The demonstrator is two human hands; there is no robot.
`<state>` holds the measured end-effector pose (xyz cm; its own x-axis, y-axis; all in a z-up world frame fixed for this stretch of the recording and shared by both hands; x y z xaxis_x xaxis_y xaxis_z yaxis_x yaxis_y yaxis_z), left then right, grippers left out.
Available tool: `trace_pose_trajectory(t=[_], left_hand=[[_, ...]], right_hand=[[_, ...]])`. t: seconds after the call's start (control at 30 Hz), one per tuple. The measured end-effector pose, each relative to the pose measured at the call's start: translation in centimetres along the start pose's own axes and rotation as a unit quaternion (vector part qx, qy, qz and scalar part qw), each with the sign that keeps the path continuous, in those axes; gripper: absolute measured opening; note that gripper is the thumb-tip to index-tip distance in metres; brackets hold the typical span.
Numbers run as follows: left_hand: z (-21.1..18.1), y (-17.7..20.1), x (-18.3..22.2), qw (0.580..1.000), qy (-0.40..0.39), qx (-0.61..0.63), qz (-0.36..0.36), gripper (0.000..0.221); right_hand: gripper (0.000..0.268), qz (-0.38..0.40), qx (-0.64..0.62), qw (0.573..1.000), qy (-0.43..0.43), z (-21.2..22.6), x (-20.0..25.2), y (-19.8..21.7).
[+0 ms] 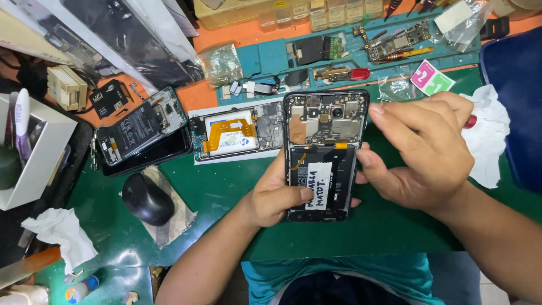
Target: The person is disassembling a mobile phone by removing internal screws and prying out the motherboard and other components.
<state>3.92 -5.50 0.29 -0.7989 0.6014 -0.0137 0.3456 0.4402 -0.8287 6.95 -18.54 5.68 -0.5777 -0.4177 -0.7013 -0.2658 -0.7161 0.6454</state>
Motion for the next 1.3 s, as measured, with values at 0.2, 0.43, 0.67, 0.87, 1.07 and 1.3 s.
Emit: trace_pose_trajectory(t=[0.2, 0.43, 0.67, 0.87, 1.07, 1.3], left_hand=[[-0.1, -0.1, 0.0, 1.0, 0.007, -0.005, -0.004, 0.066], [-1.7, -0.1, -0.1, 0.998, -0.008, -0.068, 0.003, 0.062], [-3.1, 1.3, 0.0, 0.809, 0.114, -0.571, 0.074, 0.044], [-2.3, 2.6, 0.9, 0.683, 0.271, -0.674, 0.077, 0.053], [-2.8, 3.0, 1.7, 0.66, 0.231, -0.714, 0.043, 0.051], [-3.7, 2.2, 2.6, 0.539, 0.195, -0.818, -0.046, 0.047]], right_hand=[[0.034, -0.007, 0.0, 1.0, -0.002, 0.2, -0.2, 0.0], [0.035, 0.023, 0.039, 0.999, 0.013, -1.7, -0.3, 0.7], [0.008, -0.014, 0.06, 0.997, -0.044, -5.5, -0.3, 3.5], [0.018, 0.322, 0.203, 0.916, -0.125, -8.9, 2.2, 0.0], [0.018, 0.412, 0.258, 0.862, -0.14, -9.8, 3.5, -0.6], [0.01, 0.193, -0.107, 0.958, -0.18, -5.2, 0.8, 0.6]])
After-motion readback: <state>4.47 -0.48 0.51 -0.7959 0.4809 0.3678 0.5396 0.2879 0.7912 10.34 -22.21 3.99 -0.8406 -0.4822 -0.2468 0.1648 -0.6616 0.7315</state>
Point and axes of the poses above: each hand's wrist, its own x-axis away from the middle knuckle, its own y-axis out of the back of the hand, z = x × y, the point moved 6 cm from there along -x, towards the middle knuckle, and after that the axes turned 1 degree about -y, right-handed, at the moved point
